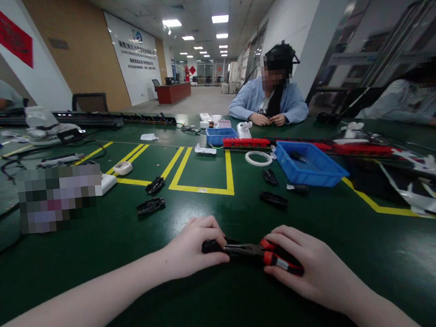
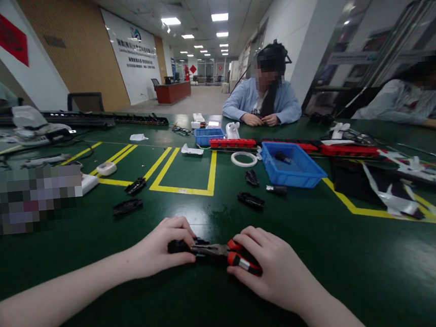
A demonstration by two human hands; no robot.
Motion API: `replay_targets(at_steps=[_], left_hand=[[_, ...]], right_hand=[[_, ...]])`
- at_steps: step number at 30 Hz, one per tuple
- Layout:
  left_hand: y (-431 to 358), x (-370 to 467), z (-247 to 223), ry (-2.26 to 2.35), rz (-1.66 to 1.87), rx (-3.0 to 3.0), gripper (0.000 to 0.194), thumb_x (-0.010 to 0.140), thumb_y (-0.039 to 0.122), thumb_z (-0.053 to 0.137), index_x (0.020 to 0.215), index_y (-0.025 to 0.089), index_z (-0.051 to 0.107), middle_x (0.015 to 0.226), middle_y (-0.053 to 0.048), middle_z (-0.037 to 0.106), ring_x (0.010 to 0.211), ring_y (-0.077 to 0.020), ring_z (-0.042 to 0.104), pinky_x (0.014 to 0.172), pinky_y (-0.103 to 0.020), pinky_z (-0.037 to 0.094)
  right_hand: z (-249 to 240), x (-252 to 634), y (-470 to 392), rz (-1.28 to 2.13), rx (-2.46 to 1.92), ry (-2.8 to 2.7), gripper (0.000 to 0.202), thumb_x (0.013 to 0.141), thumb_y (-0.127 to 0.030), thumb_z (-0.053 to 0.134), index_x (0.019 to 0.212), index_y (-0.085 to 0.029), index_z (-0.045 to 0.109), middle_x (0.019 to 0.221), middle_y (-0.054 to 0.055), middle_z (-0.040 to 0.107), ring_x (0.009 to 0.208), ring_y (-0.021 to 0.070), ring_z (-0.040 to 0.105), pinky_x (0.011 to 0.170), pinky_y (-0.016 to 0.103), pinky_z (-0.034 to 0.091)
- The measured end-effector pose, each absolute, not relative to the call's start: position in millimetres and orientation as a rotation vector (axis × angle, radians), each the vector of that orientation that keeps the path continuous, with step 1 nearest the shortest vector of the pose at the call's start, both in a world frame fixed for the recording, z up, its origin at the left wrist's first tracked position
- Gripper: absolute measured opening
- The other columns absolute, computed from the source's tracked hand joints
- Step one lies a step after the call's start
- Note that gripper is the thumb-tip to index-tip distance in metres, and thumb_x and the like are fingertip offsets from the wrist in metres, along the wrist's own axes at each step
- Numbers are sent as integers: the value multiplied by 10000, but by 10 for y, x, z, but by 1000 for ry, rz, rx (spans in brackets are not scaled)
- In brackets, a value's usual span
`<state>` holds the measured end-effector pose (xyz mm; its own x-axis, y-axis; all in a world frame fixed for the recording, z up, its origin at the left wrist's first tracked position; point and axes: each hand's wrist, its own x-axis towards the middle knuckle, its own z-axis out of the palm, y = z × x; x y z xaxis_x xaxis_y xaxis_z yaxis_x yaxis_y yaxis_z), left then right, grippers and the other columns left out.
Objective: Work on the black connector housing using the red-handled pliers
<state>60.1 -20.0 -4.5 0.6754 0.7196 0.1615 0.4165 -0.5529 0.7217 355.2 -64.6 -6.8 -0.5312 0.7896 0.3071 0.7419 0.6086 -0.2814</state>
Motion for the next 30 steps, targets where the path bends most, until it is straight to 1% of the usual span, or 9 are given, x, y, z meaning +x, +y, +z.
replay_targets(at_steps=[5, 11, 19, 24, 30], left_hand=[[-187, 596, -58, 849, 604, 2237, 119, 843, 231, 805, 898, 196, 705, 1007, -5, 639, 1000, -212, 614, 940, -404, 382], [-172, 592, -41, 843, 575, 2220, 112, 856, 254, 788, 902, 197, 703, 1020, -17, 645, 1005, -218, 612, 945, -411, 392], [-176, 577, -51, 832, 585, 2247, 109, 857, 265, 791, 905, 205, 714, 1018, -15, 651, 1007, -220, 608, 953, -408, 393], [-182, 578, -58, 839, 602, 2248, 109, 848, 234, 801, 903, 197, 714, 1006, -5, 640, 992, -208, 611, 946, -396, 382], [-171, 567, -60, 822, 578, 2270, 111, 864, 249, 788, 921, 197, 709, 1011, -6, 633, 993, -207, 605, 951, -396, 381]], right_hand=[[-84, 3564, -643, 124, -1216, -2426, 330, 900, -422, 650, 1190, -267, 630, 1120, 64, 690, 920, 205, 688, 767, 349, 600], [-106, 3573, -648, 9, -1175, -2405, 366, 899, -445, 640, 1210, -252, 637, 1128, 86, 701, 946, 227, 692, 784, 368, 600], [-23, 3539, -651, -30, -1150, -2413, 356, 891, -428, 651, 1190, -234, 660, 1099, 96, 719, 926, 233, 705, 763, 363, 608], [17, 3523, -655, -34, -1130, -2419, 342, 888, -404, 664, 1170, -213, 662, 1066, 99, 719, 913, 226, 703, 755, 354, 614], [30, 3498, -664, -19, -1116, -2419, 312, 893, -408, 660, 1146, -224, 664, 1040, 86, 712, 864, 203, 701, 705, 320, 612]])
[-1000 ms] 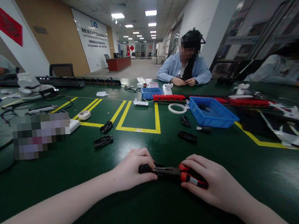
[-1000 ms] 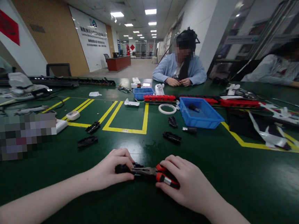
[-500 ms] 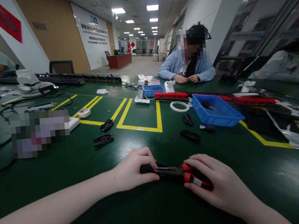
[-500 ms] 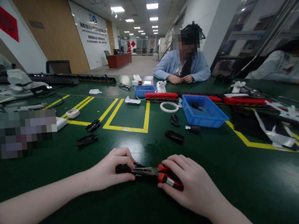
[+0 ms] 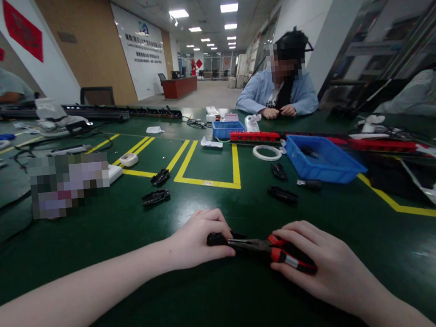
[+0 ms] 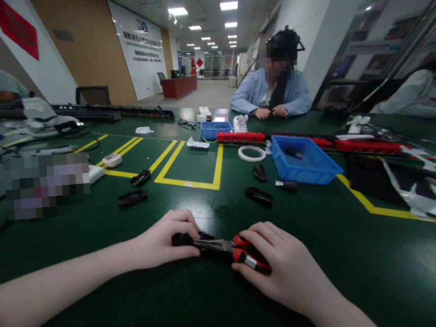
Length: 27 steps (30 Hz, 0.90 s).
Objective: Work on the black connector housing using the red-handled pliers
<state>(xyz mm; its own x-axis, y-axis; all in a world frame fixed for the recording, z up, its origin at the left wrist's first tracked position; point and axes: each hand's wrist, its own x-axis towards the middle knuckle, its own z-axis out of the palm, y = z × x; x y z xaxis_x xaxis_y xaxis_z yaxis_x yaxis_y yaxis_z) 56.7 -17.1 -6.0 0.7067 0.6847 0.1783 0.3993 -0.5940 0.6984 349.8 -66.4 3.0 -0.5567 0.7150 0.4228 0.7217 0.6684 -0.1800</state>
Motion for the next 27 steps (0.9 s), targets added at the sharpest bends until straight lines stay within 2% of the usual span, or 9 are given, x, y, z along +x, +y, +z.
replay_targets(at_steps=[9, 15, 20, 27], left_hand=[[-190, 550, -47, 822, 584, 2299, 98, 886, 256, 767, 936, 200, 705, 1028, -9, 627, 1000, -201, 596, 974, -400, 387], [-158, 537, -78, 801, 539, 2322, 128, 900, 321, 748, 963, 216, 711, 1048, -24, 629, 1016, -217, 591, 941, -387, 404], [-163, 538, -93, 785, 550, 2330, 113, 897, 300, 748, 960, 216, 706, 1055, -21, 621, 1015, -217, 588, 938, -394, 394], [-188, 535, -62, 784, 553, 2337, 93, 907, 279, 732, 958, 212, 695, 1055, -18, 613, 1009, -212, 595, 913, -379, 395]], right_hand=[[73, 3535, -654, 36, -1125, -2452, 276, 899, -404, 646, 1112, -230, 673, 1023, 80, 712, 833, 193, 706, 691, 301, 606], [-1, 3569, -646, 108, -1149, -2434, 286, 937, -426, 587, 1135, -237, 668, 1056, 97, 702, 867, 207, 695, 713, 317, 595], [-38, 3514, -669, 111, -1141, -2427, 333, 922, -455, 616, 1167, -230, 645, 1074, 102, 692, 890, 216, 691, 745, 343, 600], [48, 3473, -692, 69, -1135, -2461, 296, 895, -395, 656, 1132, -217, 651, 1041, 93, 698, 861, 206, 696, 729, 326, 597]])
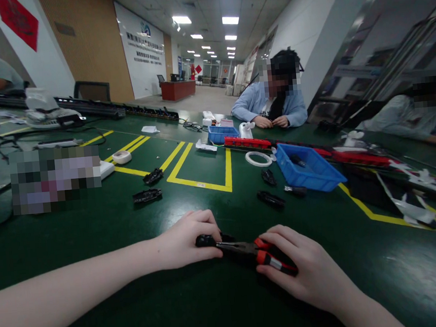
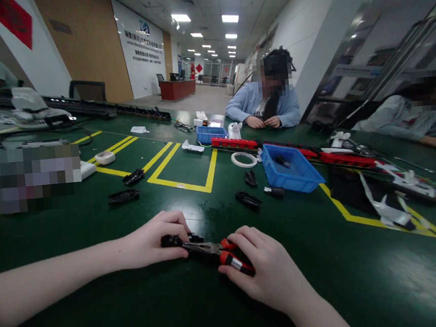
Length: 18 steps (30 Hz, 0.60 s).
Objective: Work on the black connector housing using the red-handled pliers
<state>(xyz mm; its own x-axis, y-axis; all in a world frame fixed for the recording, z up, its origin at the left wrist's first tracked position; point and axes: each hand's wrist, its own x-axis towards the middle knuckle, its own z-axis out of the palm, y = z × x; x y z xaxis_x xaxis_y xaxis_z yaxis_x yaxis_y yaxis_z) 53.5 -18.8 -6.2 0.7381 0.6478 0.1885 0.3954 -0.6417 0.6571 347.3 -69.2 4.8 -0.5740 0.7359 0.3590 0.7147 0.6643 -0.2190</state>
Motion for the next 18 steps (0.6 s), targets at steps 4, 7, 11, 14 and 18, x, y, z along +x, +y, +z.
replay_targets(at_steps=[4, 7, 11, 14, 18], left_hand=[[-177, 532, -74, 785, 550, 2339, 104, 901, 295, 740, 957, 216, 701, 1057, -17, 616, 1013, -217, 598, 923, -380, 389], [-179, 532, -82, 786, 556, 2334, 97, 897, 281, 748, 958, 221, 703, 1063, -15, 614, 1023, -217, 595, 931, -384, 382], [-190, 529, -82, 780, 573, 2340, 77, 893, 248, 755, 941, 218, 703, 1051, -6, 612, 1026, -214, 597, 937, -380, 382], [-197, 528, -77, 784, 573, 2354, 72, 892, 254, 757, 930, 217, 708, 1053, -5, 612, 1028, -213, 598, 925, -370, 386], [-198, 530, -57, 789, 571, 2357, 72, 889, 253, 763, 916, 213, 709, 1052, -6, 619, 1017, -210, 601, 912, -363, 389]], right_hand=[[3, 3542, -674, 79, -1134, -2447, 300, 902, -411, 642, 1140, -229, 650, 1053, 93, 696, 865, 208, 692, 726, 331, 596], [-7, 3561, -668, 70, -1119, -2446, 297, 917, -421, 626, 1143, -230, 644, 1059, 96, 696, 868, 207, 690, 726, 334, 596], [34, 3536, -669, -27, -1070, -2463, 322, 920, -414, 632, 1166, -206, 637, 1068, 105, 707, 891, 215, 696, 741, 344, 600], [23, 3531, -666, -108, -1045, -2454, 363, 920, -429, 629, 1199, -197, 634, 1086, 116, 714, 916, 231, 697, 754, 363, 597], [-47, 3555, -656, -149, -1034, -2416, 389, 928, -446, 619, 1233, -205, 620, 1098, 118, 707, 934, 239, 691, 762, 372, 589]])
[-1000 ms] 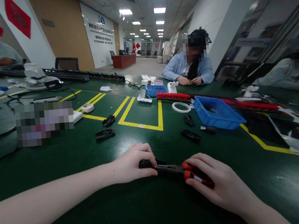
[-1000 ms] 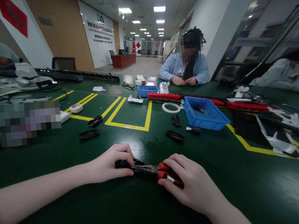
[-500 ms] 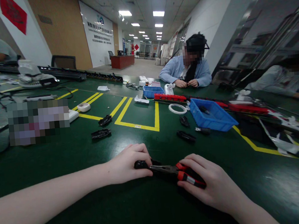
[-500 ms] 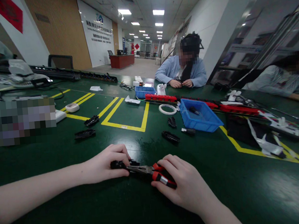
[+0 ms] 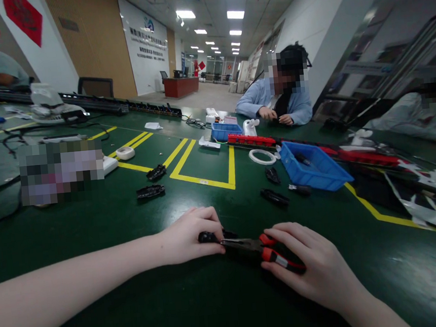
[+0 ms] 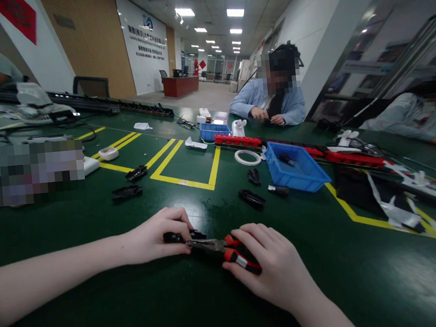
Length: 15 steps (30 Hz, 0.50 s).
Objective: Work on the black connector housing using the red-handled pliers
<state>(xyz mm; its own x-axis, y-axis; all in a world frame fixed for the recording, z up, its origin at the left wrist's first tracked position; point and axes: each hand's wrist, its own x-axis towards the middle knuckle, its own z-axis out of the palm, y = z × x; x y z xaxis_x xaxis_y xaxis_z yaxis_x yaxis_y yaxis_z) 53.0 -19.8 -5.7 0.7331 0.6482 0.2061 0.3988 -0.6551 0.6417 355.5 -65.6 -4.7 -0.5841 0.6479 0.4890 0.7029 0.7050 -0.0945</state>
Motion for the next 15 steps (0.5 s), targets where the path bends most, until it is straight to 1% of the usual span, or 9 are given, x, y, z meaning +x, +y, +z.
replay_targets(at_steps=[4, 9, 11, 15], left_hand=[[-177, 522, -58, 778, 549, 2371, 85, 897, 276, 759, 924, 213, 709, 1074, -13, 625, 1030, -218, 602, 903, -360, 389], [-145, 514, -116, 745, 594, 2391, 128, 899, 329, 762, 942, 215, 722, 1068, -18, 630, 1036, -208, 600, 911, -345, 395], [-136, 515, -131, 746, 618, 2417, 152, 891, 348, 773, 948, 214, 728, 1056, -18, 629, 1025, -205, 604, 893, -337, 391], [-116, 514, -140, 738, 632, 2461, 175, 894, 366, 772, 955, 208, 728, 1052, -15, 616, 1002, -193, 613, 862, -321, 390]], right_hand=[[-28, 3537, -656, -153, -1028, -2411, 366, 928, -433, 622, 1212, -203, 633, 1087, 119, 711, 925, 238, 698, 757, 362, 594], [71, 3480, -649, -247, -959, -2442, 329, 919, -423, 638, 1152, -190, 648, 1024, 111, 722, 854, 217, 715, 712, 328, 609], [75, 3481, -633, -287, -910, -2445, 322, 924, -422, 634, 1137, -180, 649, 1006, 107, 720, 830, 204, 717, 690, 304, 610], [30, 3513, -588, -304, -884, -2449, 323, 916, -431, 645, 1138, -197, 656, 1009, 90, 717, 813, 199, 718, 667, 289, 609]])
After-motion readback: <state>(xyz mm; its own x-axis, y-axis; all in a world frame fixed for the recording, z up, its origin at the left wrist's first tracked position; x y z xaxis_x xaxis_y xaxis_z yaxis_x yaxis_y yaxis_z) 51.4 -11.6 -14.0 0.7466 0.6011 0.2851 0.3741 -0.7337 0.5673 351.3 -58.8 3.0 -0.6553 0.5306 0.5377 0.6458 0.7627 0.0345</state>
